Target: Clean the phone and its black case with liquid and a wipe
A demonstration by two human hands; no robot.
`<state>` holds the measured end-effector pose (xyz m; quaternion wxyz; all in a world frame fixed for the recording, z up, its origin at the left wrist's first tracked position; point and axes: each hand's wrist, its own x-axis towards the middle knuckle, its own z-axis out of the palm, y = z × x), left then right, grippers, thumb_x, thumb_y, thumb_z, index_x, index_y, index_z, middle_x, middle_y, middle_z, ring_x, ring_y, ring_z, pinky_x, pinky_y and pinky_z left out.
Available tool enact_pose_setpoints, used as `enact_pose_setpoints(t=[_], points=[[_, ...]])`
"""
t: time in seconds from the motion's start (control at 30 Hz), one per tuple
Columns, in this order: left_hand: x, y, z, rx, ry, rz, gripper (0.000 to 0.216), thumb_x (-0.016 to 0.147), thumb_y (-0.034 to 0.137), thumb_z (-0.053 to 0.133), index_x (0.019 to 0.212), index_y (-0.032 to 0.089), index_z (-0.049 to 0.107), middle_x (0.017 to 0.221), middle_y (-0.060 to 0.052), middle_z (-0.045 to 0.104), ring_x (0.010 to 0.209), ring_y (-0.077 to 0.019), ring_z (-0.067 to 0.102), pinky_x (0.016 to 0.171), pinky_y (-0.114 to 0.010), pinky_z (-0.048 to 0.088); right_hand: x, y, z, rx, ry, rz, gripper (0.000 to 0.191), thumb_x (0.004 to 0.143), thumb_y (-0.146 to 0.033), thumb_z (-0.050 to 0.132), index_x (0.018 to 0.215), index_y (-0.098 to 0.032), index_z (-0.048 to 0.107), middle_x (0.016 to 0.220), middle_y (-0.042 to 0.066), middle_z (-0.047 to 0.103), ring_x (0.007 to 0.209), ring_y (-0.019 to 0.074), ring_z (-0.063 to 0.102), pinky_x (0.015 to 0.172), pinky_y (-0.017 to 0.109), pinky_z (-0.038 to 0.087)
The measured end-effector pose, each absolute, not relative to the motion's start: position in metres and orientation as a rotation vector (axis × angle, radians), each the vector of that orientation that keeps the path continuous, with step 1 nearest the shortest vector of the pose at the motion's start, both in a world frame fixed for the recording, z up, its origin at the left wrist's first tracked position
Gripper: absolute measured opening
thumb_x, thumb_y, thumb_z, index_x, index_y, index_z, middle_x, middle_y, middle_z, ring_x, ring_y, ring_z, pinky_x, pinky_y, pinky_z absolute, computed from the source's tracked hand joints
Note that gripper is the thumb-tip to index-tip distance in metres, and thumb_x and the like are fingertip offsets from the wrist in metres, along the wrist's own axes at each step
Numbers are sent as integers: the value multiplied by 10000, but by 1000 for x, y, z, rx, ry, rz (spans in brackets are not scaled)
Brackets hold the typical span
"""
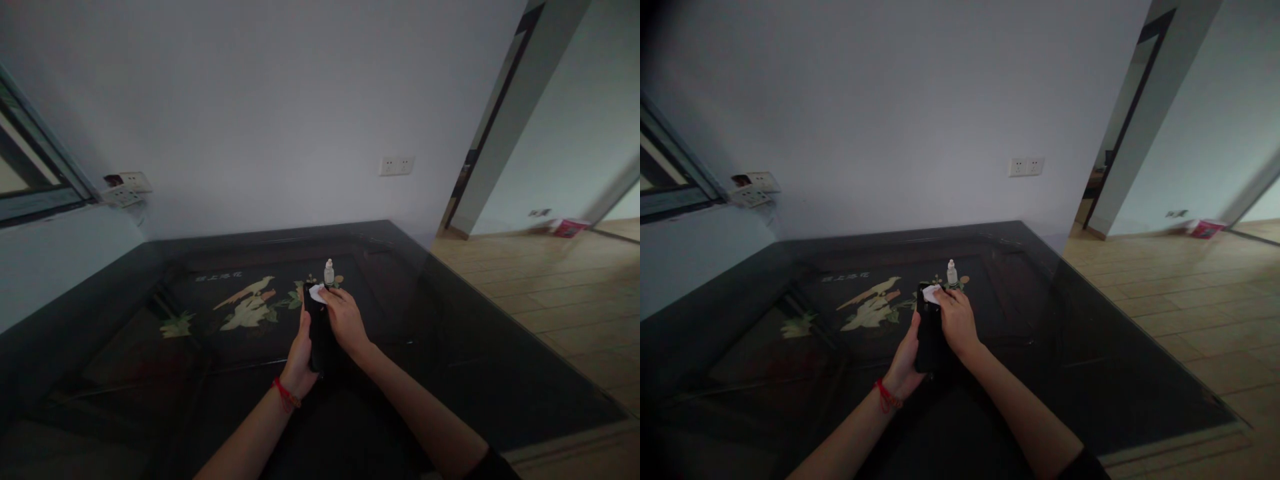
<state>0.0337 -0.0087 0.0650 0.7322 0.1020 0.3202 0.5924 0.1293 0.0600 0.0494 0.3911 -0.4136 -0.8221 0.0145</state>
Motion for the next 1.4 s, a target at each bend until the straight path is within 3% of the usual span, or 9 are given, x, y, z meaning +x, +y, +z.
enact_pose_setpoints(t=[0.27, 0.43, 0.57, 0.67, 0.83, 0.97, 1.2, 1.4], points=[[27, -6, 66, 211, 696, 1268, 517, 907, 452, 401, 1350, 187, 434, 1187, -89, 633, 1091, -218, 591, 977, -330, 426, 131, 48, 53, -757, -2228, 88, 409, 892, -104, 374, 1258, -199, 530, 1260, 58, 589, 1242, 171, 467, 1088, 457, 282], [22, -2, 70, 207, 705, 1325, 501, 925, 441, 355, 1339, 173, 447, 1167, -87, 645, 1067, -214, 604, 966, -333, 440, 144, 55, 53, -669, -2334, -3, 410, 830, -80, 423, 1193, -179, 585, 1202, 67, 629, 1232, 195, 482, 1100, 495, 252], [22, -2, 73, 234, 683, 1359, 466, 932, 410, 356, 1338, 201, 449, 1193, -68, 633, 1086, -196, 593, 974, -311, 434, 145, 58, 53, -760, -2299, -121, 386, 789, -76, 479, 1122, -192, 636, 1113, 72, 676, 1235, 234, 478, 1094, 536, 241], [26, -5, 75, 236, 677, 1369, 459, 930, 399, 372, 1343, 213, 443, 1227, -62, 613, 1108, -188, 579, 988, -300, 421, 139, 57, 51, -882, -2222, -143, 403, 816, -59, 449, 1164, -180, 610, 1184, 90, 637, 1257, 230, 454, 1083, 516, 275], [30, -10, 74, 233, 708, 1326, 472, 914, 425, 400, 1347, 240, 438, 1234, -53, 609, 1109, -209, 579, 990, -338, 422, 133, 57, 51, -919, -2140, 46, 443, 873, -61, 360, 1253, -198, 541, 1284, 74, 566, 1292, 214, 410, 1064, 498, 315], [29, -9, 73, 212, 711, 1261, 502, 911, 450, 390, 1328, 178, 464, 1148, -83, 656, 1076, -224, 599, 977, -348, 430, 136, 57, 55, -801, -2127, 224, 444, 904, -81, 324, 1272, -235, 518, 1307, 46, 548, 1309, 185, 386, 1089, 506, 273], [14, 1, 80, 97, 695, 1401, 476, 930, 390, 378, 1315, 123, 462, 949, -60, 712, 860, -154, 663, 913, -269, 462, 139, 44, 60, -513, -2350, 232, 471, 879, -64, 331, 1301, -203, 488, 1317, 78, 534, 1273, 166, 434, 1114, 504, 227], [-13, 12, 81, 144, 740, 1394, 552, 920, 482, 320, 1198, 61, 543, 774, -79, 703, 644, -171, 653, 769, -315, 519, 138, 39, 61, -298, -2444, 267, 473, 835, -63, 376, 1254, -219, 532, 1227, 48, 612, 1203, 130, 510, 1134, 472, 190]])
